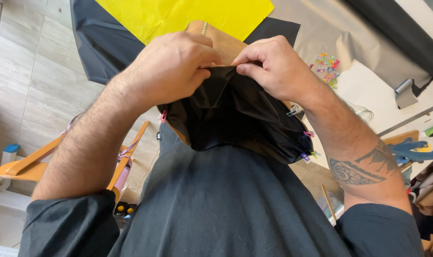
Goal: Securing the lining of a leather bag using plastic clips
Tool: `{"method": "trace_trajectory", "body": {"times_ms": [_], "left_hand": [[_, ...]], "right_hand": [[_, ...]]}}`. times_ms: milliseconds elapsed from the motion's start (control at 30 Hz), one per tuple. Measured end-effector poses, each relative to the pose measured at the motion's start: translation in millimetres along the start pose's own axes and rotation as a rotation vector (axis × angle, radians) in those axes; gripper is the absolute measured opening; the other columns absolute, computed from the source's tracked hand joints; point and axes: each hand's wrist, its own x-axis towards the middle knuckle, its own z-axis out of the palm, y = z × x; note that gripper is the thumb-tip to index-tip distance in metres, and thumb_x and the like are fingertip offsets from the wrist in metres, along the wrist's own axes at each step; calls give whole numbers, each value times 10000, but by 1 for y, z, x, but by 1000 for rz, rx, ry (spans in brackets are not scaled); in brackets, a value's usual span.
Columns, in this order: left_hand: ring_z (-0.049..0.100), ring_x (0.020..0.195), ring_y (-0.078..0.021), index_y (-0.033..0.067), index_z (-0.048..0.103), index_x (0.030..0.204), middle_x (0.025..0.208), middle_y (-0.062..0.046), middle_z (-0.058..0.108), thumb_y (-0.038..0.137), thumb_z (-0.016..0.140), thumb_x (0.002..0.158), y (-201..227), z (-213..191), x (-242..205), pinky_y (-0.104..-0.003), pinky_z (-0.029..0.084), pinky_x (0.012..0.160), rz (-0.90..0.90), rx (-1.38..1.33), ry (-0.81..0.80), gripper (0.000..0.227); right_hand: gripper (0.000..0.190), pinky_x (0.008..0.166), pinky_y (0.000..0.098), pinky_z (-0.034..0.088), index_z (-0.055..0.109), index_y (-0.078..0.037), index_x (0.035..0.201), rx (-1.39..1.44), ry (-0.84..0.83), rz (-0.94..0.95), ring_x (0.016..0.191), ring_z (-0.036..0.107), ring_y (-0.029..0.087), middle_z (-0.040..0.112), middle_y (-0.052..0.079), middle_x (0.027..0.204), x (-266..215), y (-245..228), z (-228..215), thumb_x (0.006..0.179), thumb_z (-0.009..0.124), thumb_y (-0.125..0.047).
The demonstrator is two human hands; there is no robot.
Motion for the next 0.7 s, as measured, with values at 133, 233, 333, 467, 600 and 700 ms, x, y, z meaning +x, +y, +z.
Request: {"method": "trace_trajectory", "body": {"times_ms": [133, 233, 333, 467, 600, 700], "left_hand": [[567, 982, -415, 164, 767, 1009, 889, -31, 670, 428, 766, 941, 24, 7, 15, -597, 540, 476, -61, 129, 38, 272], [578, 909, -416, 152, 711, 814, 752, -15, 653, 286, 723, 986, 14, 17, 21, -592, 505, 462, -69, 105, 12, 219], [617, 755, -368, 160, 688, 830, 839, -24, 632, 226, 720, 970, 11, 15, 16, -532, 491, 470, 26, 117, 100, 158], [601, 782, -320, 191, 737, 967, 866, -3, 601, 215, 702, 984, 16, 11, 13, -502, 497, 438, 101, 146, 146, 46], [593, 818, -318, 132, 651, 901, 873, -55, 538, 154, 648, 977, 23, 7, 18, -479, 490, 562, 240, 145, 221, 79], [605, 824, -296, 145, 648, 866, 863, -33, 554, 266, 729, 991, 19, 13, 22, -463, 502, 586, 253, 213, 209, 192]], "right_hand": [[94, 786, 347, 510, 772, -12, 1014, 23, -13, -53, 861, 704, 219, 774, 86, 950, 1, -2, -1, 941, 715, -26], [164, 775, 289, 517, 788, -36, 1083, 83, 16, 29, 876, 712, 162, 788, 77, 1001, -6, 6, 2, 936, 786, -110], [301, 631, 231, 451, 780, -61, 1119, 156, 14, 219, 685, 573, 69, 727, 24, 835, -27, 1, -2, 879, 871, -218], [117, 612, 281, 416, 747, -87, 908, 45, 36, 162, 646, 528, 122, 659, 1, 749, -44, -2, -1, 926, 832, -165], [120, 616, 304, 425, 731, -69, 869, 11, 145, 105, 658, 566, 150, 671, 22, 759, -47, -1, 3, 927, 829, -102], [119, 589, 293, 413, 738, -73, 855, 8, 203, 107, 633, 554, 136, 663, 24, 747, -48, 3, 3, 917, 839, -81]]}}
